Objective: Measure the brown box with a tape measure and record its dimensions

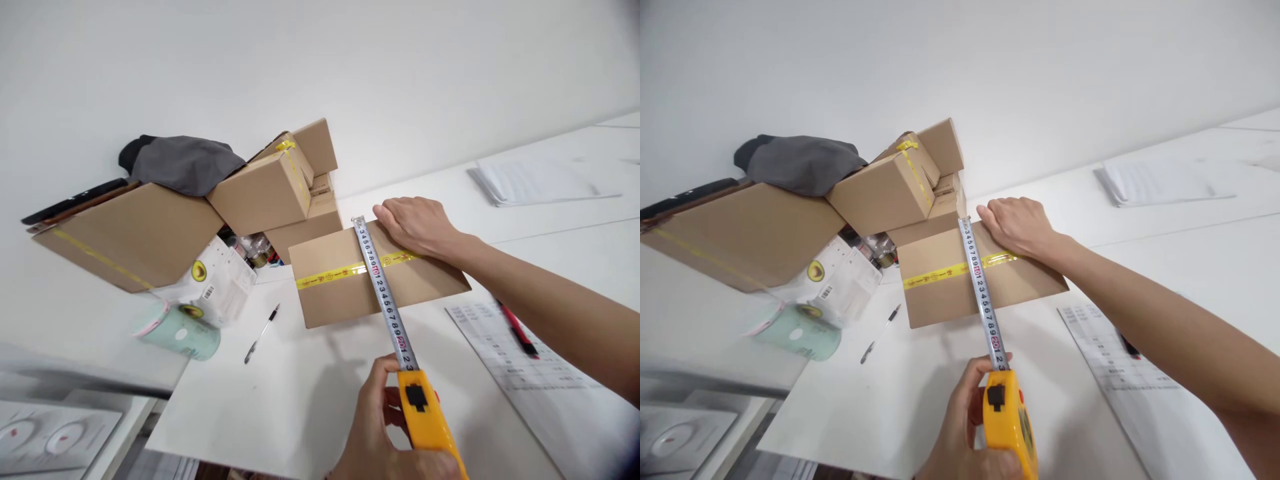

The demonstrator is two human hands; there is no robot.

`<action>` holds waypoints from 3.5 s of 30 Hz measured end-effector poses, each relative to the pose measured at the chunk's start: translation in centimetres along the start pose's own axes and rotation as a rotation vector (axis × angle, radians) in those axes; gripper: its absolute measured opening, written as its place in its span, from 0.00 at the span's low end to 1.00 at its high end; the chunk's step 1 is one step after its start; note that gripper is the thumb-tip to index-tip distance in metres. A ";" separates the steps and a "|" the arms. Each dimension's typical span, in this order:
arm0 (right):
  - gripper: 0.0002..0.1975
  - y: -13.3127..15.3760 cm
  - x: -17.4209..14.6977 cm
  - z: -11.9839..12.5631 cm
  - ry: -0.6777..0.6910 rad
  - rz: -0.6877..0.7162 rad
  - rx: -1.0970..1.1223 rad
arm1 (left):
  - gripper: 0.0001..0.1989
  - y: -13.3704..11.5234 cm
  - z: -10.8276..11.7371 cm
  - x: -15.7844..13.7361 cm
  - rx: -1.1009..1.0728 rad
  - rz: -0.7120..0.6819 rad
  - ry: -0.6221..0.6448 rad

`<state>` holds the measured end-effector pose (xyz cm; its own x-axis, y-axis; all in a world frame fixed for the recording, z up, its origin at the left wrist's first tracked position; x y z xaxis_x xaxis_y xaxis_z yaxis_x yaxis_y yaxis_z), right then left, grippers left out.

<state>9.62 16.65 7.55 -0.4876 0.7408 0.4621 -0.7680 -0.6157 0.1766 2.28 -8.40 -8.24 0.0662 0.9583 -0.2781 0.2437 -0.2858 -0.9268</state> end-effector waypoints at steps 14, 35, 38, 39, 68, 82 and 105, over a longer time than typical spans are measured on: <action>0.30 0.2 0.3 0.2 0.042 -0.045 0.055 | 0.43 0.4 -1.2 0.0 0.109 0.160 -0.093; 0.30 0.3 -0.6 0.5 0.014 -0.062 0.019 | 0.39 -3.6 -1.6 3.3 0.104 -0.188 -0.129; 0.30 0.4 -0.8 0.6 0.006 -0.060 0.013 | 0.39 -3.3 -1.6 3.2 0.100 -0.187 -0.132; 0.30 0.4 -0.8 0.6 0.004 -0.060 0.012 | 0.39 -3.3 -1.6 3.2 0.101 -0.186 -0.136; 0.18 -1.7 -19.5 1.8 -0.292 0.039 0.562 | 0.37 2.9 -2.1 -4.1 0.609 -0.176 0.097; 0.12 -5.5 -28.9 -1.6 0.162 -0.251 0.789 | 0.53 2.2 -8.1 0.7 1.021 -0.037 0.349; 0.13 -20.5 -21.5 -3.3 -0.056 -0.455 0.456 | 0.22 -1.2 -13.9 8.3 1.998 -0.537 0.191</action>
<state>34.49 14.28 -8.92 -0.1233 0.9470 0.2968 -0.6330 -0.3054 0.7114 15.98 0.00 -5.98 0.4709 0.8810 -0.0455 -0.8708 0.4724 0.1358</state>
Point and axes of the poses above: each hand's wrist, its own x-axis towards the middle knuckle, its own z-axis out of the back of the hand, y = z × x, the point moved 7 cm from there along x, towards the middle knuckle, and after that the axes turned 2 degrees about z, right-handed, at the moved point
